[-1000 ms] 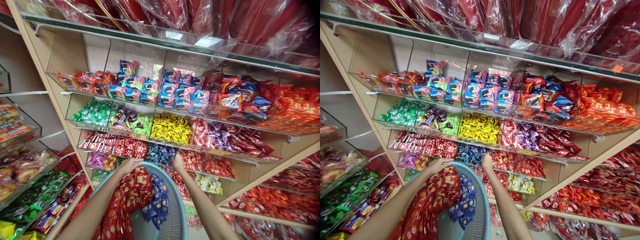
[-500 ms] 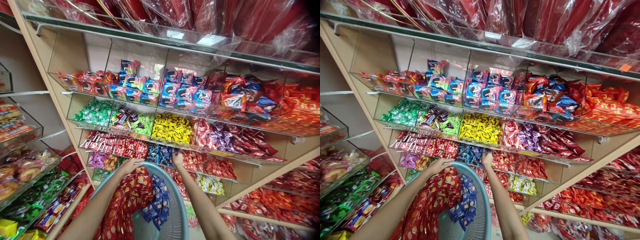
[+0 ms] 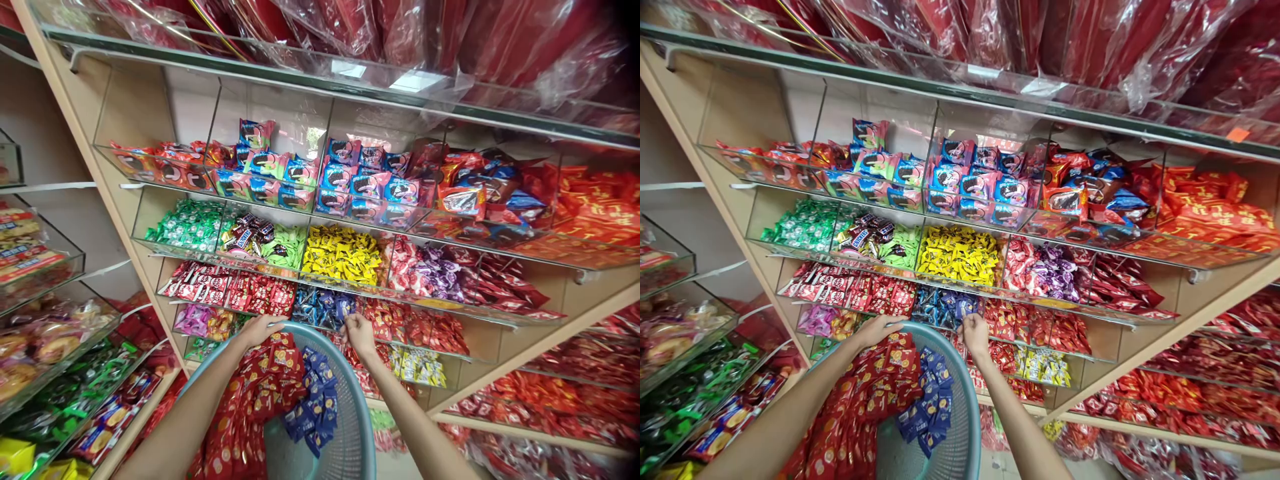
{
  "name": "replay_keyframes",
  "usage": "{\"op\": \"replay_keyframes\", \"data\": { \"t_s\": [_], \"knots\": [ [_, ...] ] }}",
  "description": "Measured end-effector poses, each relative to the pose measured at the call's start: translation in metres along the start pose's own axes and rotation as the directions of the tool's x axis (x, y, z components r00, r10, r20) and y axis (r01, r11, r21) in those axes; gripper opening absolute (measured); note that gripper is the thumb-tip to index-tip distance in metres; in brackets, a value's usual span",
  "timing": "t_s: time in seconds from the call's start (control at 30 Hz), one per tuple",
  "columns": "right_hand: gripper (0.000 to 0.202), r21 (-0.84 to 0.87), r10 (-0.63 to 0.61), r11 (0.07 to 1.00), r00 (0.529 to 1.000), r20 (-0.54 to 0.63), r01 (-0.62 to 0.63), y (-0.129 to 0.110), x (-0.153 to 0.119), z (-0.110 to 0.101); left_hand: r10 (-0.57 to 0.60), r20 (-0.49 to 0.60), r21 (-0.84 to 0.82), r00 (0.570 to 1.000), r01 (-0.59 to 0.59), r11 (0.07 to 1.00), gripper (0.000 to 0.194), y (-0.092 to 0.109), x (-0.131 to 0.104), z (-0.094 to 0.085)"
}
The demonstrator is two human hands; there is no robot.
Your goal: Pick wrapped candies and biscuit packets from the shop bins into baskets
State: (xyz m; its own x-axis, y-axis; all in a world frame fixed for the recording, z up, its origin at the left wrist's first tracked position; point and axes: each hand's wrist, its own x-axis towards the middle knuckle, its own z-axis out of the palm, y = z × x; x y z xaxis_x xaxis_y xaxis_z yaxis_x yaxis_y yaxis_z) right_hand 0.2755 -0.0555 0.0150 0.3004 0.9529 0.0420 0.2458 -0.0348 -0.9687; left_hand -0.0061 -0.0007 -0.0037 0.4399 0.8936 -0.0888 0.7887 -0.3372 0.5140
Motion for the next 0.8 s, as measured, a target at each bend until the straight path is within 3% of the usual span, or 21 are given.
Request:
{"op": "replay_keyframes", "data": {
  "t_s": [0.17,0.4,0.6,0.8],
  "knots": [
    [0.030,-0.050,-0.132,0.988,0.959,0.251,0.149,-0.002,-0.041,-0.004,-0.003,0.000,-0.011,1.000,0.003,1.000,0.054,0.000,0.000,0.001],
    [0.026,-0.167,-0.026,0.977,0.849,0.528,0.134,0.001,-0.048,0.006,0.020,-0.006,-0.011,1.000,-0.020,1.000,0.053,-0.001,0.000,0.001],
    [0.019,-0.225,0.134,0.974,0.785,0.605,0.008,-0.001,-0.041,0.015,0.023,-0.013,0.021,1.000,-0.023,1.000,0.051,-0.002,0.001,0.000],
    [0.020,-0.242,0.188,0.969,0.758,0.625,-0.041,0.009,-0.037,0.020,0.012,-0.003,0.037,1.000,-0.012,0.999,0.052,-0.005,0.002,0.001]
  ]
}}
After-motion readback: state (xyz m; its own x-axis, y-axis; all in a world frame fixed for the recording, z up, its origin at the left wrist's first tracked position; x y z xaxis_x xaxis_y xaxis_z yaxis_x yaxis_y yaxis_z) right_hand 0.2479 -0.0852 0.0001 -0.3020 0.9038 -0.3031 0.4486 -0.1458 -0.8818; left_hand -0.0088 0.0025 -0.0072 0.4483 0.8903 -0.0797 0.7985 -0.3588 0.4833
